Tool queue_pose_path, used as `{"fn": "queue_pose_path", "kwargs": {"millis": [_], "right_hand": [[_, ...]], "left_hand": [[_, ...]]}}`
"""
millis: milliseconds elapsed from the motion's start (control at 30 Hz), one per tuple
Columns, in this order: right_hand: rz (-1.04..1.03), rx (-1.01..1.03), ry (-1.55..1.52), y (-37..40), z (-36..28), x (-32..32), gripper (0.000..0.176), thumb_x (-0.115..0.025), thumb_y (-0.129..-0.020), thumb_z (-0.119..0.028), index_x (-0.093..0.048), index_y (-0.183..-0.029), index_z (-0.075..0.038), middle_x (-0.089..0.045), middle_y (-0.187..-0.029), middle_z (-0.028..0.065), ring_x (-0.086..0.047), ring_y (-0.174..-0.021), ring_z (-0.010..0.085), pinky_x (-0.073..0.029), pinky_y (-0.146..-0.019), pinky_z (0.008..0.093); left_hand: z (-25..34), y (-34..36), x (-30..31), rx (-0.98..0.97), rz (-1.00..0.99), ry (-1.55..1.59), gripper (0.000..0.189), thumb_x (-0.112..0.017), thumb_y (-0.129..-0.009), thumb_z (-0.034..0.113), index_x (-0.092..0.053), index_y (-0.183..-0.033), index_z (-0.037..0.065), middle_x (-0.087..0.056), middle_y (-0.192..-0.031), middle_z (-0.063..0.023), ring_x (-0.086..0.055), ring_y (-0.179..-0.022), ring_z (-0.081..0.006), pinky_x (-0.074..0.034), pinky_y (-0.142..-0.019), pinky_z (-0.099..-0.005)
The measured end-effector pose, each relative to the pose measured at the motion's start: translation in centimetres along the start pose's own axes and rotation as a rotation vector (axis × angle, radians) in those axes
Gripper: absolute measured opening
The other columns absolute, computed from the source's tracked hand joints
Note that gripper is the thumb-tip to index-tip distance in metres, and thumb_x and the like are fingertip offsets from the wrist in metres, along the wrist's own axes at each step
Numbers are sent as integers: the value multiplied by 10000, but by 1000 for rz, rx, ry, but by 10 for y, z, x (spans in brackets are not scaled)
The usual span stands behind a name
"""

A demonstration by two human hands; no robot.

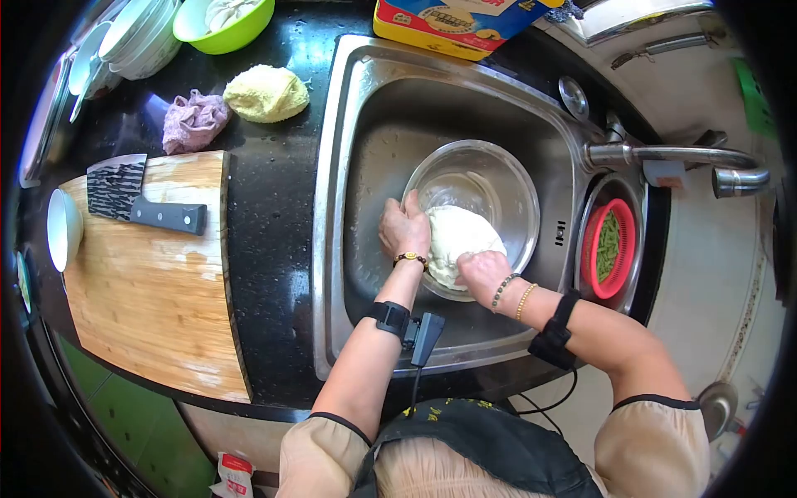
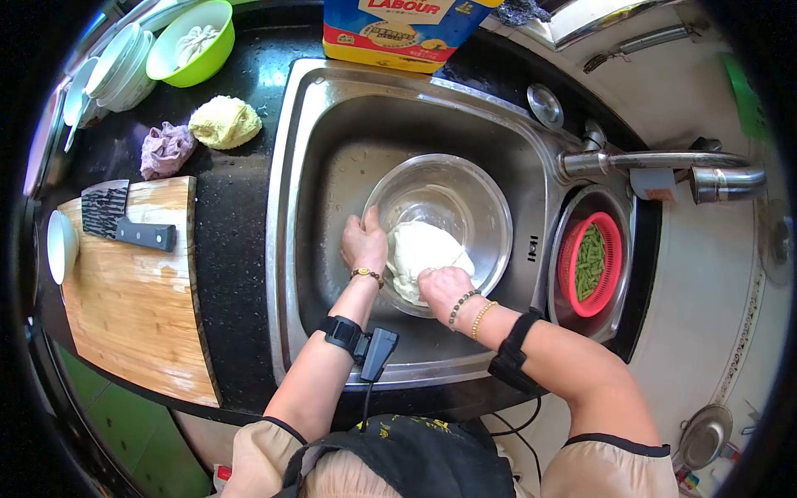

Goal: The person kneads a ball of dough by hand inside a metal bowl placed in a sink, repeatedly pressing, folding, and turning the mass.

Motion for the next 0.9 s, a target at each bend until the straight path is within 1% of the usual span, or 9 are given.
{"fn": "queue_pose_path", "kwargs": {"millis": [33, 167, 233, 300, 367, 533, 700, 800, 900], "right_hand": [[-27, 11, 71, -3, -2, -2, 123, -636, -752, -121, -630, -835, -31, -673, -742, 129, -678, -769, 260, -529, -670, 350], [-79, -49, 117, -15, -3, -19, 202, -664, -768, -209, -616, -826, -22, -662, -779, 138, -668, -786, 261, -519, -698, 357], [-78, -107, 151, -18, 2, -25, 108, -616, -760, -125, -631, -817, -34, -669, -781, 115, -670, -791, 236, -526, -697, 339], [-93, -103, 176, -23, 5, -29, 95, -597, -751, -102, -646, -808, -42, -672, -785, 108, -671, -796, 230, -528, -695, 333], [-108, -95, 197, -27, 10, -32, 103, -578, -743, -78, -661, -798, -51, -675, -790, 102, -671, -801, 223, -531, -693, 327], [-228, -132, 194, -40, 29, -32, 146, -588, -764, -79, -710, -835, -115, -691, -863, 63, -672, -850, 209, -535, -716, 314], [-254, -125, 189, -52, 49, -38, 140, -586, -778, -86, -711, -835, -112, -697, -857, 77, -677, -845, 214, -537, -715, 321], [-161, -114, 192, -55, 58, -39, 132, -583, -738, -76, -699, -800, -83, -684, -825, 106, -671, -806, 240, -526, -718, 336], [-162, -107, 178, -56, 62, -33, 132, -585, -738, -74, -698, -807, -75, -682, -818, 116, -671, -811, 248, -527, -723, 342]], "left_hand": [[0, -1, 0, 7, -1, 12, 419, -545, -868, 414, -574, -800, 1, -636, -834, -224, -605, -820, -413, -448, -714, -488], [-2, -2, -2, 8, 21, 19, 437, -559, -857, 430, -574, -799, -3, -635, -838, -235, -603, -831, -416, -448, -721, -483], [-5, -4, -2, 30, 0, 34, 442, -568, -852, 433, -572, -796, -6, -633, -823, -235, -605, -826, -412, -448, -722, -477], [-5, -4, -3, 54, -22, 48, 448, -578, -847, 436, -570, -793, -9, -632, -808, -235, -606, -821, -408, -448, -722, -471], [-6, -3, -3, 109, -59, 160, 448, -594, -841, 430, -559, -771, -12, -625, -774, -226, -608, -784, -386, -446, -715, -451], [-6, -3, -2, 131, -51, 145, 442, -603, -837, 420, -538, -736, -6, -612, -733, -205, -593, -721, -360, -442, -697, -428], [-6, -2, -4, 149, -17, 165, 457, -610, -828, 434, -524, -719, -1, -604, -712, -195, -587, -699, -349, -440, -686, -421], [-5, 0, -1, 157, -18, 116, 472, -605, -827, 447, -519, -711, -2, -605, -703, -187, -586, -692, -347, -441, -681, -415], [-5, 2, 2, 145, -22, 112, 470, -598, -828, 458, -552, -757, -4, -626, -754, -199, -604, -745, -364, -451, -710, -423]]}}
Point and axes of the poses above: each hand's wrist, its own y-axis away from the middle knuckle, its own x-axis out of the back of the hand, z = x × y, the point moved 3 cm from there along -y, towards the middle knuckle
